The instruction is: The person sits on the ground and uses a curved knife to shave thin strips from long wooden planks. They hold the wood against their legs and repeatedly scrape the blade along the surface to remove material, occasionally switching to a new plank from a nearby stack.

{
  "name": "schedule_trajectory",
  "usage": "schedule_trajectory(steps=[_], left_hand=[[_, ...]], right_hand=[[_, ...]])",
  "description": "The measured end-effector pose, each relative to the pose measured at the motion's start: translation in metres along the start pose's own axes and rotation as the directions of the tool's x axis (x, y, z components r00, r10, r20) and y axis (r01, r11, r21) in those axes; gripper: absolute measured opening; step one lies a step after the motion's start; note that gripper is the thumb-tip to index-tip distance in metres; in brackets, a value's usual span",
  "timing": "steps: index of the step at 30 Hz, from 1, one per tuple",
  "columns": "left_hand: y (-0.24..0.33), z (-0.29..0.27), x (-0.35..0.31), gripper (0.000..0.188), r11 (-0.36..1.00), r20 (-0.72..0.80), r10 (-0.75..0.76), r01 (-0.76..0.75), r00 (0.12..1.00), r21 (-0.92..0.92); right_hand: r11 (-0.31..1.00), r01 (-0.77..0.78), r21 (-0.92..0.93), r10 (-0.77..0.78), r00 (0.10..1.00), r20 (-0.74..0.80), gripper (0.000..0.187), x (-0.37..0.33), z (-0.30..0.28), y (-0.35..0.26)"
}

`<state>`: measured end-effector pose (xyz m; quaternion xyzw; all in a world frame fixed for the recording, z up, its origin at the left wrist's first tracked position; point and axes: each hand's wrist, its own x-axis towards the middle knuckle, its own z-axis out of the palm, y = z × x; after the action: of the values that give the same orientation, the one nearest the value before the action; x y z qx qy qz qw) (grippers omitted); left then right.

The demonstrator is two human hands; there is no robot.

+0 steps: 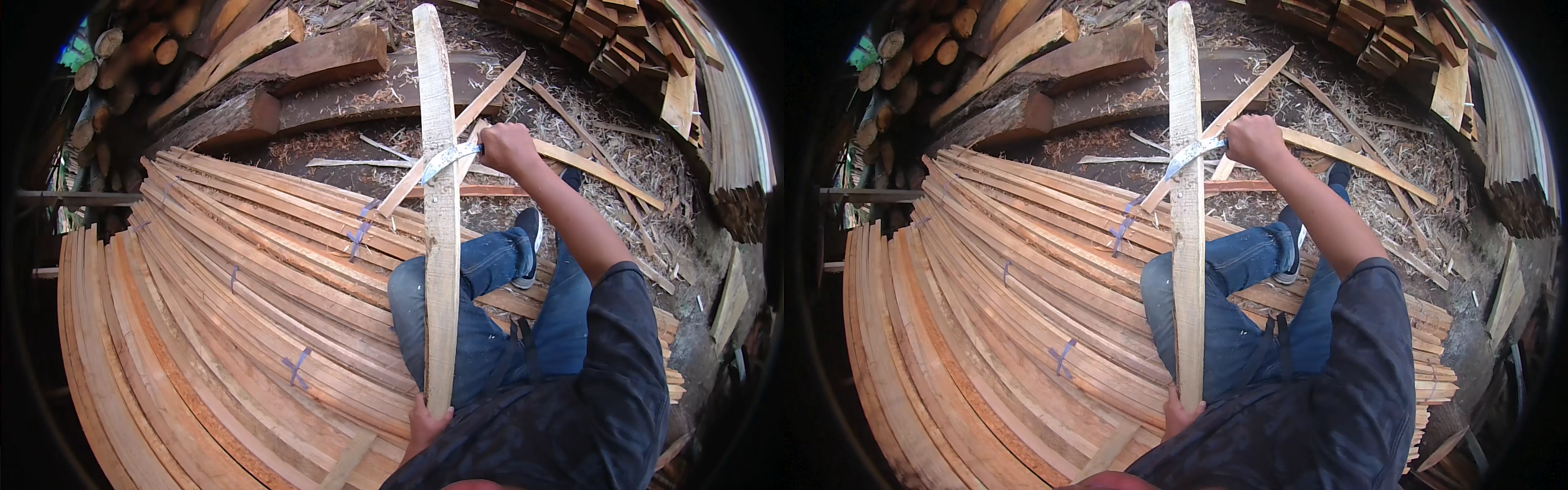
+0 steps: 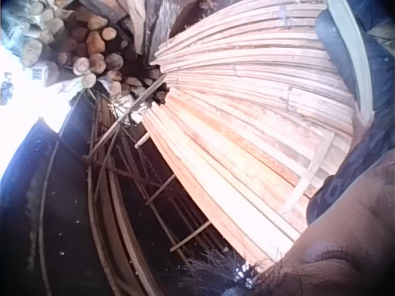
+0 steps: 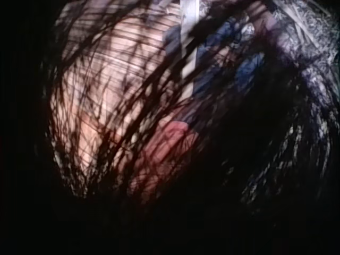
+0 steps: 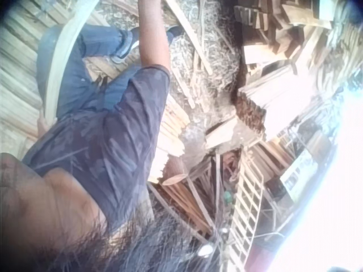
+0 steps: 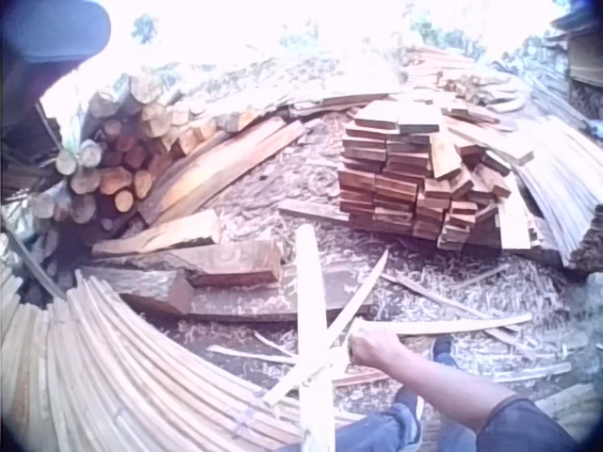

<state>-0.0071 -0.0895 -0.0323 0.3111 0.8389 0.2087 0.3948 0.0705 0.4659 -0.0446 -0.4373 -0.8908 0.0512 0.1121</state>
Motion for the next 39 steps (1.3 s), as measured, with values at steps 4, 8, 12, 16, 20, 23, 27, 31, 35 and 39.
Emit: schedule_trajectory(steps=[4,8,12,16,20,23,27,31,35,39], left_hand=[[0.011,-0.003,0.0,0.064,1.0,-0.04,0.019,-0.018,0.999,0.007],[0.005,-0.003,-0.003,0.063,0.998,-0.012,-0.011,0.01,1.0,-0.057],[-0.002,0.001,-0.001,0.063,0.998,-0.016,0.007,-0.008,1.0,-0.056],[-0.003,0.005,0.005,0.064,0.992,0.007,0.031,-0.03,1.0,-0.119],[-0.009,0.007,0.001,0.065,0.997,-0.041,0.046,-0.048,0.998,-0.058],[-0.014,0.014,0.001,0.066,0.996,-0.053,0.041,-0.045,0.998,-0.076],[-0.01,0.013,0.0,0.067,0.996,-0.059,0.027,-0.032,0.998,-0.085],[-0.006,0.01,0.004,0.067,0.994,-0.035,0.041,-0.044,0.999,-0.101],[-0.005,0.01,0.005,0.065,1.0,-0.044,0.025,-0.025,0.999,-0.013],[0.001,0.004,0.004,0.062,0.997,-0.036,0.008,-0.011,0.999,-0.075]], right_hand=[[0.999,-0.01,0.034,0.011,0.999,-0.046,0.014,0.003,0.014,-0.016],[0.992,0.048,0.118,-0.046,0.999,-0.02,0.014,-0.029,0.002,-0.033],[0.986,0.13,0.107,-0.137,0.989,0.057,0.013,-0.05,-0.011,-0.041],[0.959,-0.273,0.079,0.28,0.954,-0.105,0.017,0.003,-0.01,0.011],[0.969,-0.23,0.091,0.236,0.97,-0.063,0.016,0.01,-0.012,0.008],[0.988,-0.073,0.133,0.074,0.997,-0.003,0.015,-0.019,-0.015,-0.013],[0.992,0.073,0.106,-0.079,0.995,0.055,0.014,-0.029,-0.021,-0.031],[0.975,-0.215,0.056,0.22,0.967,-0.131,0.017,0.034,-0.034,0.023],[0.971,-0.237,0.031,0.239,0.964,-0.117,0.019,0.054,-0.033,0.039],[0.966,-0.232,0.114,0.244,0.964,-0.108,0.021,0.024,-0.033,0.02]])
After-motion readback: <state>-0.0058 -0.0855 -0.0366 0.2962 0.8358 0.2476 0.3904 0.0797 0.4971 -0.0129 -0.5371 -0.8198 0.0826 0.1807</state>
